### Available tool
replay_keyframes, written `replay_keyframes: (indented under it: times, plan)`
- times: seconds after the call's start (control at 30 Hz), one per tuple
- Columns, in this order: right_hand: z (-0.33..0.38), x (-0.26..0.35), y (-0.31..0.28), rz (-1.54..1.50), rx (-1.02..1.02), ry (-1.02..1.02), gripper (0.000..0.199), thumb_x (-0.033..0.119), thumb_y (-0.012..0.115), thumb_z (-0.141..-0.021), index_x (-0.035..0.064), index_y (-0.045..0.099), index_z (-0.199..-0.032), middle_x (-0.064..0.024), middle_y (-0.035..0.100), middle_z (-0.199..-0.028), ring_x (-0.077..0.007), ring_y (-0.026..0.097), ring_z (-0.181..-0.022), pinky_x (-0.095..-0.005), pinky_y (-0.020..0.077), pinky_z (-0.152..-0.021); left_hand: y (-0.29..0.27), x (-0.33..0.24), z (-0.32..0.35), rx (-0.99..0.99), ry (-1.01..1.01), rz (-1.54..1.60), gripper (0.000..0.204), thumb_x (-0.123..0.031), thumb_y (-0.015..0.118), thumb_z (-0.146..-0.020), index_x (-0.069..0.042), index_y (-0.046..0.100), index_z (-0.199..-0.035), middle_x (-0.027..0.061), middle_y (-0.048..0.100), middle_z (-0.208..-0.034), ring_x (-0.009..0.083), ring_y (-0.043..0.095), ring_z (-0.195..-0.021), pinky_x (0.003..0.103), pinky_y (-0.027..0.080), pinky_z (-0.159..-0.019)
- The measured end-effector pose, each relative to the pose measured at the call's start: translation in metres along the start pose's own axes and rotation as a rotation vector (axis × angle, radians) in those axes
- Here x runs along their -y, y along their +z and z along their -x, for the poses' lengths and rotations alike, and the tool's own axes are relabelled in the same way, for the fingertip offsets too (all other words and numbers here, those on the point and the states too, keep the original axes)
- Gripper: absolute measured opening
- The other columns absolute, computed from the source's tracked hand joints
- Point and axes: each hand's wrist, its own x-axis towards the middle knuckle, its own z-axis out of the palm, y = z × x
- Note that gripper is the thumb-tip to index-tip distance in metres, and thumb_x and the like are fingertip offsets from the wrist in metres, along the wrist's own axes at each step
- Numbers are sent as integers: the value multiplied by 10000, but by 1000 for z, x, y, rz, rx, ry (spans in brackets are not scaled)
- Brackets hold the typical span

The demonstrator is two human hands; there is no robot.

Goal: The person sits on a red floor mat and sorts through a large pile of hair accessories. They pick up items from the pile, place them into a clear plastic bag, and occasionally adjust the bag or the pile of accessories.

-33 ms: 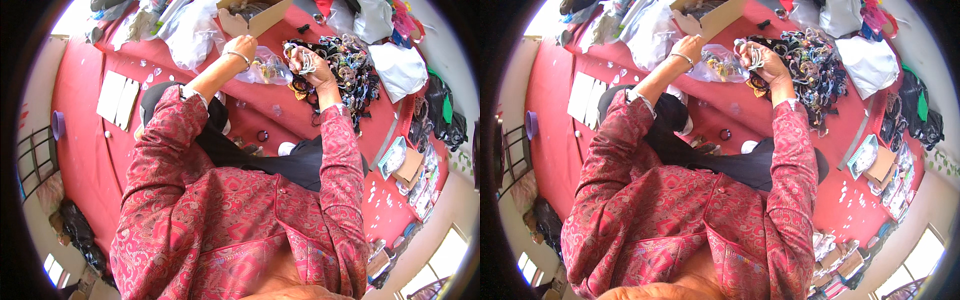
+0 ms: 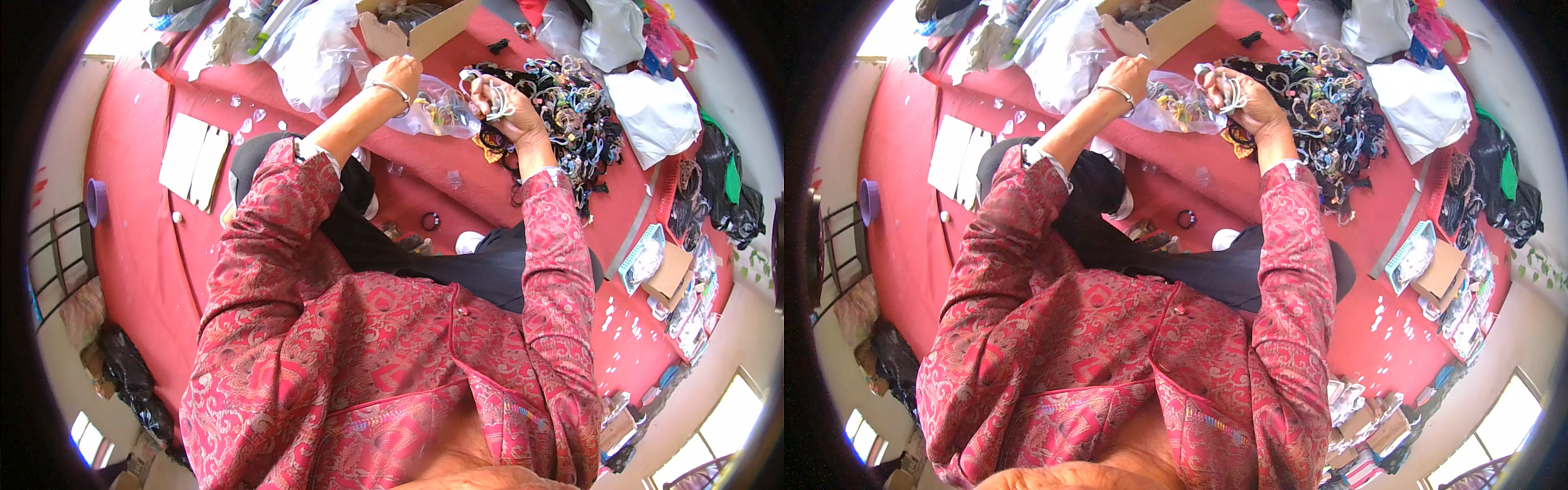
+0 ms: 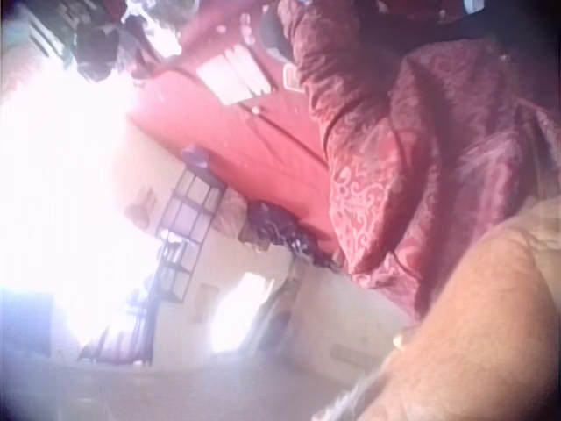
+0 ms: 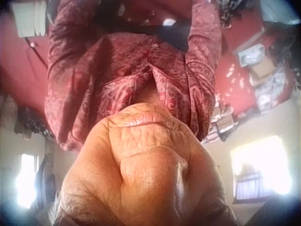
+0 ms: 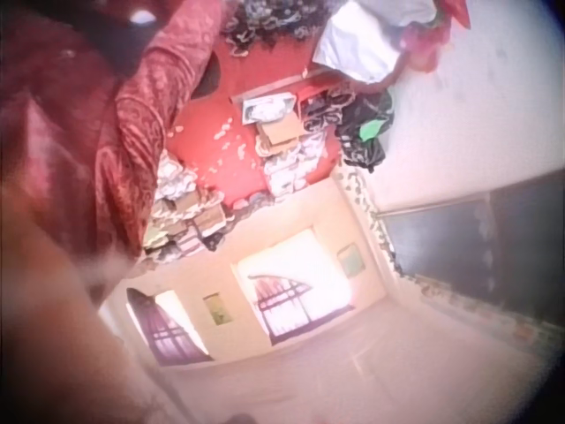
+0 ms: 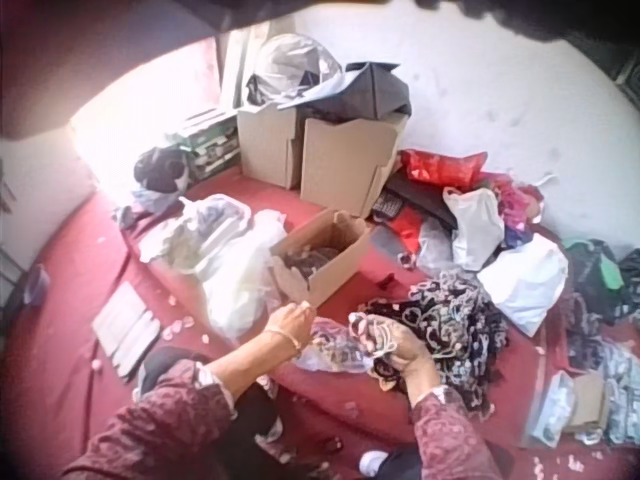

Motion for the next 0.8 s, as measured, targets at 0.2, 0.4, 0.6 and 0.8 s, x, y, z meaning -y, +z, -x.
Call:
replay_keyframes:
  times: [0.2, 0.4, 0.6, 0.8]
  plan:
    - [-42, -39, 0, 80, 73, 102, 221, 239, 561, -837, 35, 563, -923, -7, 553, -665, -80, 502, -527, -194, 390, -453, 4, 10, 3, 27, -41, 181, 469, 28, 500, -692, 19, 447, -1157, 209, 556, -1039, 295, 561, -967, 336, 452, -824]
    - [-87, -61, -7, 1035, -324, 491, 315, 20, 425, -800, -56, 504, -1095, -180, 556, -1034, -205, 619, -771, -274, 524, -544, 17, 22, 0, 113, -37, 144, 564, 50, 489, -681, 80, 346, -1226, 237, 497, -1138, 280, 515, -1057, 316, 411, -899]
    - [-47, -40, -28, 1156, -501, 272, 284, 145, 508, -798, -13, 573, -1025, -160, 620, -940, -217, 626, -806, -324, 507, -588, 30, 29, 0, -4, 41, 44, 258, -29, 466, -787, 36, 460, -1037, 216, 566, -1030, 291, 581, -954, 336, 475, -795]
    - [-6, -42, -20, 1396, -764, 608, 726, 688, 502, -661, -29, 619, -652, -151, 637, -685, -254, 628, -646, -368, 478, -678, 14, 14, 1, 20, -113, -20, 231, -77, 473, -797, -25, 535, -1014, 136, 608, -998, 264, 601, -925, 380, 486, -754]
